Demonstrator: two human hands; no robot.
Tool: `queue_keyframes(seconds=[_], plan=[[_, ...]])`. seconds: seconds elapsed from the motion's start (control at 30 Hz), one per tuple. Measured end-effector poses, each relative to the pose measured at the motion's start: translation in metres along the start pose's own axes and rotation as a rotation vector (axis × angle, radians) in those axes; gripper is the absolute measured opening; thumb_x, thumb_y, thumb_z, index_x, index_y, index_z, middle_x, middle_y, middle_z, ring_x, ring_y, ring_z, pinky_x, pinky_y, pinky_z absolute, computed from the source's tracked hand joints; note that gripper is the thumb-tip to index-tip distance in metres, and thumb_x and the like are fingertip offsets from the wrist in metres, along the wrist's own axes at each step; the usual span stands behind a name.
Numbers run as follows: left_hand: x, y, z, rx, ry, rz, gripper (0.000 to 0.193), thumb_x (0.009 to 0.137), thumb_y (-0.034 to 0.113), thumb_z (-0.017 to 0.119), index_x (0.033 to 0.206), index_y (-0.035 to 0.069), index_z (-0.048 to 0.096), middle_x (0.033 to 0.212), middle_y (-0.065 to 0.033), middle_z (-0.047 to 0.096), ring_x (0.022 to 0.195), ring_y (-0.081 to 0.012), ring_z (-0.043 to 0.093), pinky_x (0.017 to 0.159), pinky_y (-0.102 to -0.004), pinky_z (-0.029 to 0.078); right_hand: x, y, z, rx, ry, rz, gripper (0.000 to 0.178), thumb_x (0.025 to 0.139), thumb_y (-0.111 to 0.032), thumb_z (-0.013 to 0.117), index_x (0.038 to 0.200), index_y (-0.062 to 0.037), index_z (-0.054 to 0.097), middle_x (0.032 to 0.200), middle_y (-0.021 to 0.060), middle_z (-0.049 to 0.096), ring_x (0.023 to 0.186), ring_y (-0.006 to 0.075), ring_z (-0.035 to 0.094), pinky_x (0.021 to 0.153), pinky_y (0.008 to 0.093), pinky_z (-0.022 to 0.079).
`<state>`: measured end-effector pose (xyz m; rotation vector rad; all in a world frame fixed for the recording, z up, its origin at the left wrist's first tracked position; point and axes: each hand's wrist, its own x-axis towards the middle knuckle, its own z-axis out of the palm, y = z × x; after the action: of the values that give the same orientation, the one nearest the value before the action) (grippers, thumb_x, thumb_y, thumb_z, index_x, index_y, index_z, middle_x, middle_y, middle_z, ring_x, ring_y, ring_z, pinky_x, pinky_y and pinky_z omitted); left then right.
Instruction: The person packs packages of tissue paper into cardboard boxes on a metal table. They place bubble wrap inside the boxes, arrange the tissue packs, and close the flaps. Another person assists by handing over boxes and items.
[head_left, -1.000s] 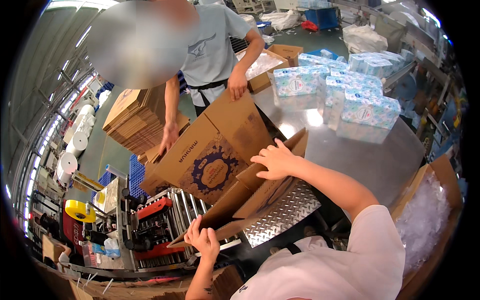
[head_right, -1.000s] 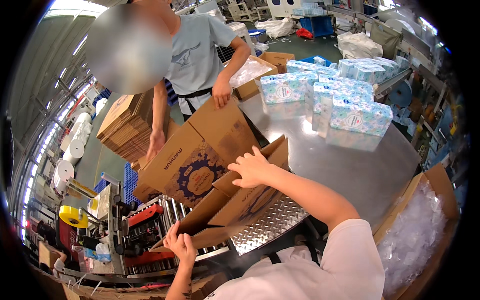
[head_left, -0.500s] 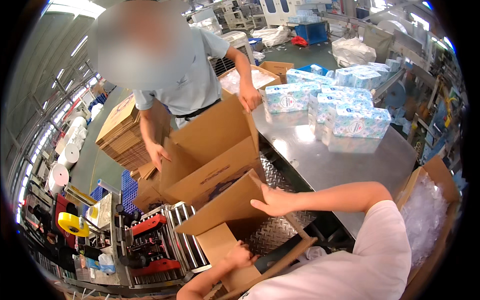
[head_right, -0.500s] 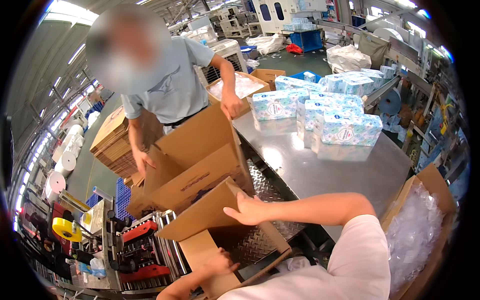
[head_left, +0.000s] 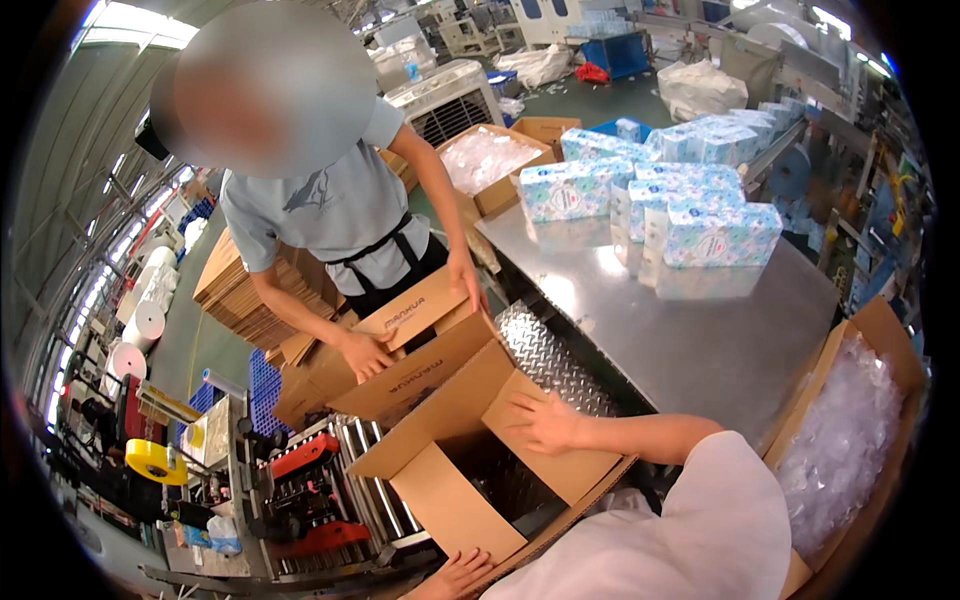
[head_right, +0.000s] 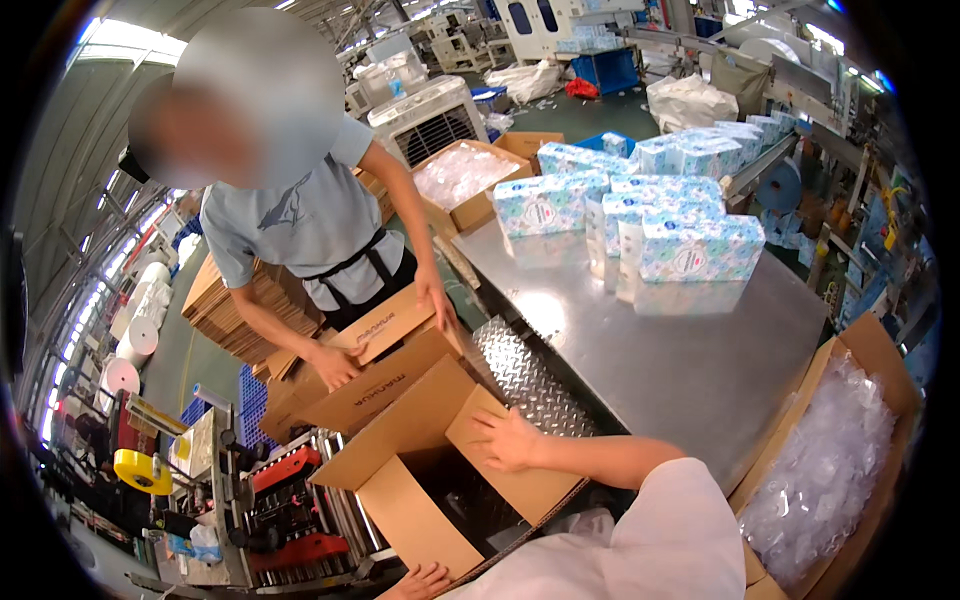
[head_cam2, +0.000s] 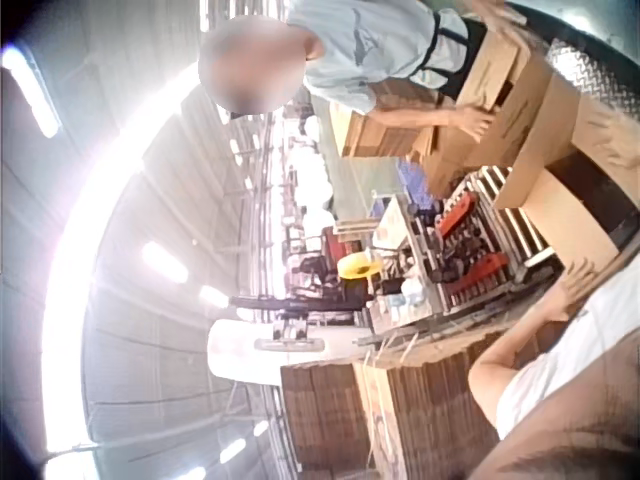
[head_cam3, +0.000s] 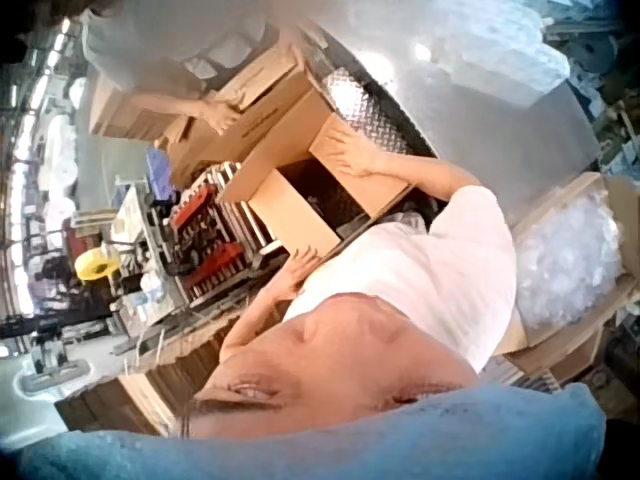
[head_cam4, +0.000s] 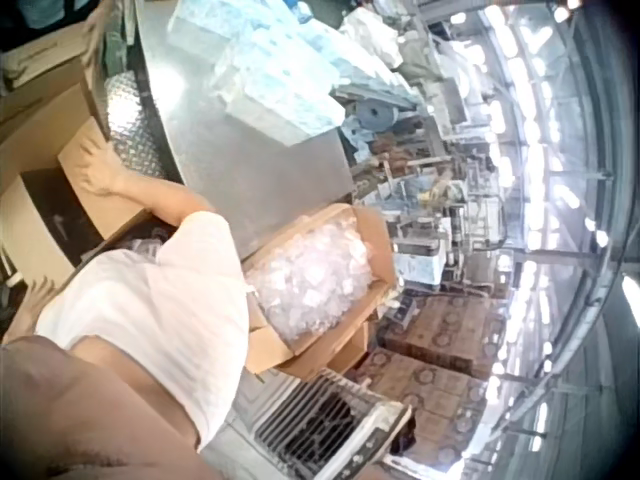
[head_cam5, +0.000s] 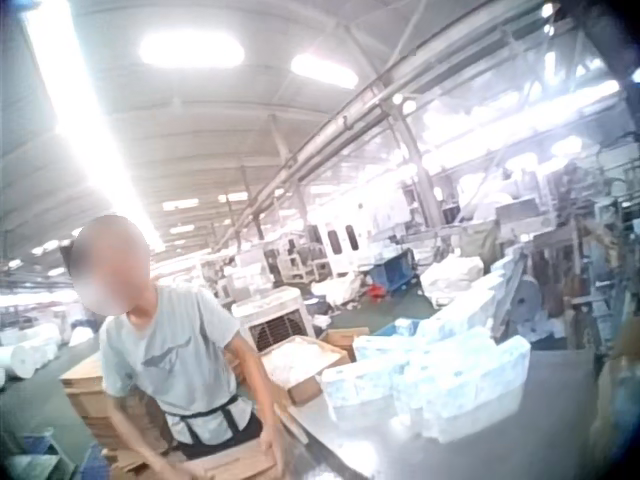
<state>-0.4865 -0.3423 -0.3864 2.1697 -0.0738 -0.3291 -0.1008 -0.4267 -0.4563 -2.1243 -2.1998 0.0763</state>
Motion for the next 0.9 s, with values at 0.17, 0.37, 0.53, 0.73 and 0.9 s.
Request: queue_keyframes(seconds=[0.17, 0.37, 0.53, 0.73, 0.9], plan=[[-0.034, -0.036, 0.036, -0.483, 0.497, -0.463, 0.056, 0.082, 0.033, 0.070, 0.123, -0.002, 0.053, 0.117, -0.0174, 0.058, 0.110, -0.0231, 0.054, 0.088, -0.0376, 0.047, 0.037, 0.012, -0.027, 0.080, -0.219, -0.249, 0.041, 0.088, -0.044, 0.048, 0.115, -0.0156, 0.063, 0.120, 0.0127, 0.055, 0.118, 0.0248, 0.045, 0.077, 0.0533, 0.044], [-0.023, -0.046, -0.026, -1.016, 0.875, -0.400, 0.050, 0.084, 0.038, 0.066, 0.118, 0.003, 0.052, 0.112, -0.0075, 0.062, 0.102, -0.0231, 0.060, 0.089, -0.0406, 0.048, 0.090, -0.071, -0.196, 0.650, -0.064, -0.411, 0.046, 0.092, -0.041, 0.045, 0.066, -0.0060, 0.061, 0.065, 0.0176, 0.060, 0.062, 0.0385, 0.057, 0.059, 0.0452, 0.046], [-0.022, -0.078, -0.018, -1.303, 0.698, -0.680, 0.052, 0.093, 0.035, 0.054, 0.135, 0.005, 0.040, 0.131, -0.0070, 0.050, 0.120, -0.0241, 0.049, 0.095, -0.0449, 0.045, 0.101, -0.063, -0.140, 0.303, 0.060, 0.022, 0.053, 0.091, -0.049, 0.042, 0.092, 0.0003, 0.062, 0.095, 0.0140, 0.066, 0.091, 0.0326, 0.062, 0.074, 0.0458, 0.047], [0.062, -0.004, -0.062, -1.050, 0.643, -0.744, 0.056, 0.090, 0.039, 0.059, 0.124, -0.004, 0.047, 0.116, -0.0138, 0.058, 0.099, -0.0203, 0.058, 0.085, -0.0345, 0.047, -0.034, -0.032, -0.028, 0.259, 0.388, -0.002, 0.052, 0.090, -0.047, 0.046, 0.130, -0.0131, 0.049, 0.135, 0.0137, 0.048, 0.129, 0.0313, 0.040, 0.104, 0.0601, 0.020], [0.099, -0.024, -0.073, -1.064, 0.632, 0.027, 0.056, 0.094, 0.036, 0.052, 0.134, 0.000, 0.040, 0.137, -0.0128, 0.043, 0.124, -0.0204, 0.043, 0.102, -0.0332, 0.035, -0.116, 0.076, -0.042, 0.531, 0.224, 0.552, 0.042, 0.099, -0.035, 0.027, 0.133, -0.0190, 0.048, 0.140, 0.0086, 0.043, 0.132, 0.0260, 0.036, 0.105, 0.0623, 0.014]])
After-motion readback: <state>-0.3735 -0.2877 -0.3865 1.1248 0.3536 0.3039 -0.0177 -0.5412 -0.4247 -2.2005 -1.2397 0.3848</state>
